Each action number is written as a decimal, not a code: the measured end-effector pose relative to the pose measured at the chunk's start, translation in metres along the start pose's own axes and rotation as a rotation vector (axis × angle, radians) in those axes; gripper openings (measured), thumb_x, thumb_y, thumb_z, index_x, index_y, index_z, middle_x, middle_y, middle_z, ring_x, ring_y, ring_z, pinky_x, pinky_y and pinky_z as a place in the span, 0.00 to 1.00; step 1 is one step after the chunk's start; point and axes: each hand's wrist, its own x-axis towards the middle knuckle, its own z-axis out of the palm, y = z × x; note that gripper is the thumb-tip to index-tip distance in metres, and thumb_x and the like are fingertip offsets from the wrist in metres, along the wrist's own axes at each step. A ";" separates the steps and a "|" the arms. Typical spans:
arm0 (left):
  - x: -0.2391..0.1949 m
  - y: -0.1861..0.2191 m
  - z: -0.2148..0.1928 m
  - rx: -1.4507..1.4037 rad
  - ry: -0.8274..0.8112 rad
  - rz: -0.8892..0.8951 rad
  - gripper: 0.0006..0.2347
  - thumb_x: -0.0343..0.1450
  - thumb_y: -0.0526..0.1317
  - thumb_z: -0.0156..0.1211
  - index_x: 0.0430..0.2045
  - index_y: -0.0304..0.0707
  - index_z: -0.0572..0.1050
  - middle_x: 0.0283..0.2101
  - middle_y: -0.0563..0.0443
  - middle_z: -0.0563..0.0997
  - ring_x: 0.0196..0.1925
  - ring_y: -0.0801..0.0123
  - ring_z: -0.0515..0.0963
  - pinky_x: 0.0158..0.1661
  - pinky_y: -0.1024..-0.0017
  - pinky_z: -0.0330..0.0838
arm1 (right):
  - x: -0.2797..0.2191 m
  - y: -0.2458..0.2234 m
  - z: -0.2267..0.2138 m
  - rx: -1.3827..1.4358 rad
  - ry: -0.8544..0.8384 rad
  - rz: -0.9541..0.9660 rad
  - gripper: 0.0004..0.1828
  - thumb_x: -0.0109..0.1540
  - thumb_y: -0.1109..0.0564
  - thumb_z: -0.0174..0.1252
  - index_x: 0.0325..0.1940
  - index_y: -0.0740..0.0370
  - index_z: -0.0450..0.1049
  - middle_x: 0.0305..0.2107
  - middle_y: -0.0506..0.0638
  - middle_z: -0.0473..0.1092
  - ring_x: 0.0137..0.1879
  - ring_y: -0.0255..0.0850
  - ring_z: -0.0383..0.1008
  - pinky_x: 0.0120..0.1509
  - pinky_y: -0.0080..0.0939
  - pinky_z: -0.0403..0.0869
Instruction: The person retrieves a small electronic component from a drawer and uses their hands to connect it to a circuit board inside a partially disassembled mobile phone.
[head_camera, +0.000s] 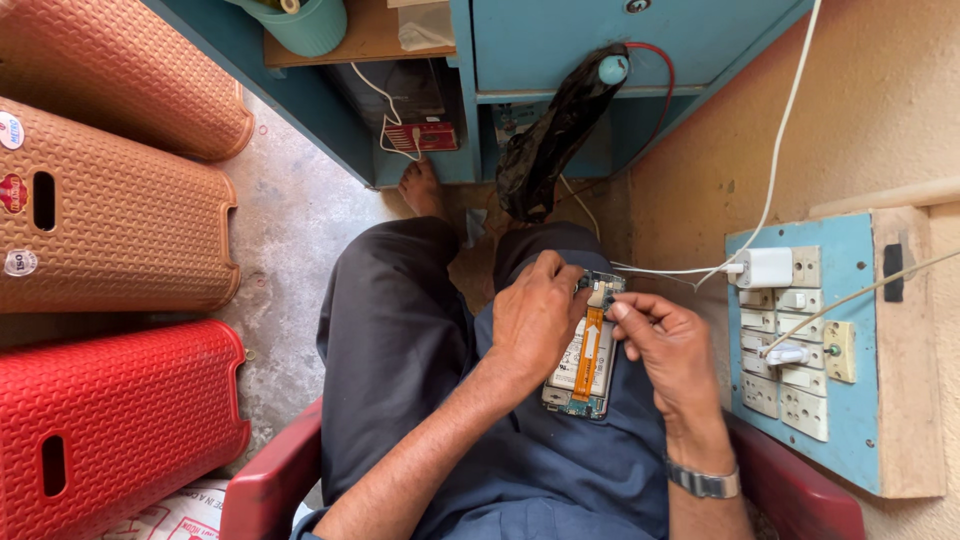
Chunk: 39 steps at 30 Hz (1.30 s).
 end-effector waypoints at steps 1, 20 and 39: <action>0.000 0.000 0.000 0.012 -0.012 0.000 0.08 0.70 0.41 0.64 0.34 0.35 0.79 0.38 0.49 0.76 0.44 0.59 0.80 0.39 0.60 0.76 | 0.000 -0.001 -0.003 0.053 -0.020 0.038 0.09 0.63 0.63 0.63 0.46 0.69 0.80 0.32 0.50 0.77 0.31 0.29 0.71 0.31 0.24 0.68; 0.003 -0.016 0.004 -0.566 -0.093 -0.103 0.07 0.68 0.34 0.67 0.37 0.33 0.79 0.33 0.49 0.83 0.33 0.68 0.82 0.36 0.69 0.77 | -0.001 -0.009 -0.017 0.276 -0.117 0.172 0.08 0.66 0.58 0.61 0.43 0.68 0.77 0.32 0.50 0.76 0.33 0.30 0.71 0.33 0.25 0.70; -0.026 -0.038 0.006 -1.082 -0.198 -0.335 0.10 0.72 0.31 0.61 0.47 0.28 0.79 0.36 0.53 0.83 0.33 0.78 0.80 0.32 0.79 0.76 | 0.004 -0.002 -0.016 0.090 -0.122 0.136 0.09 0.63 0.56 0.60 0.39 0.66 0.76 0.28 0.49 0.77 0.29 0.31 0.72 0.31 0.31 0.72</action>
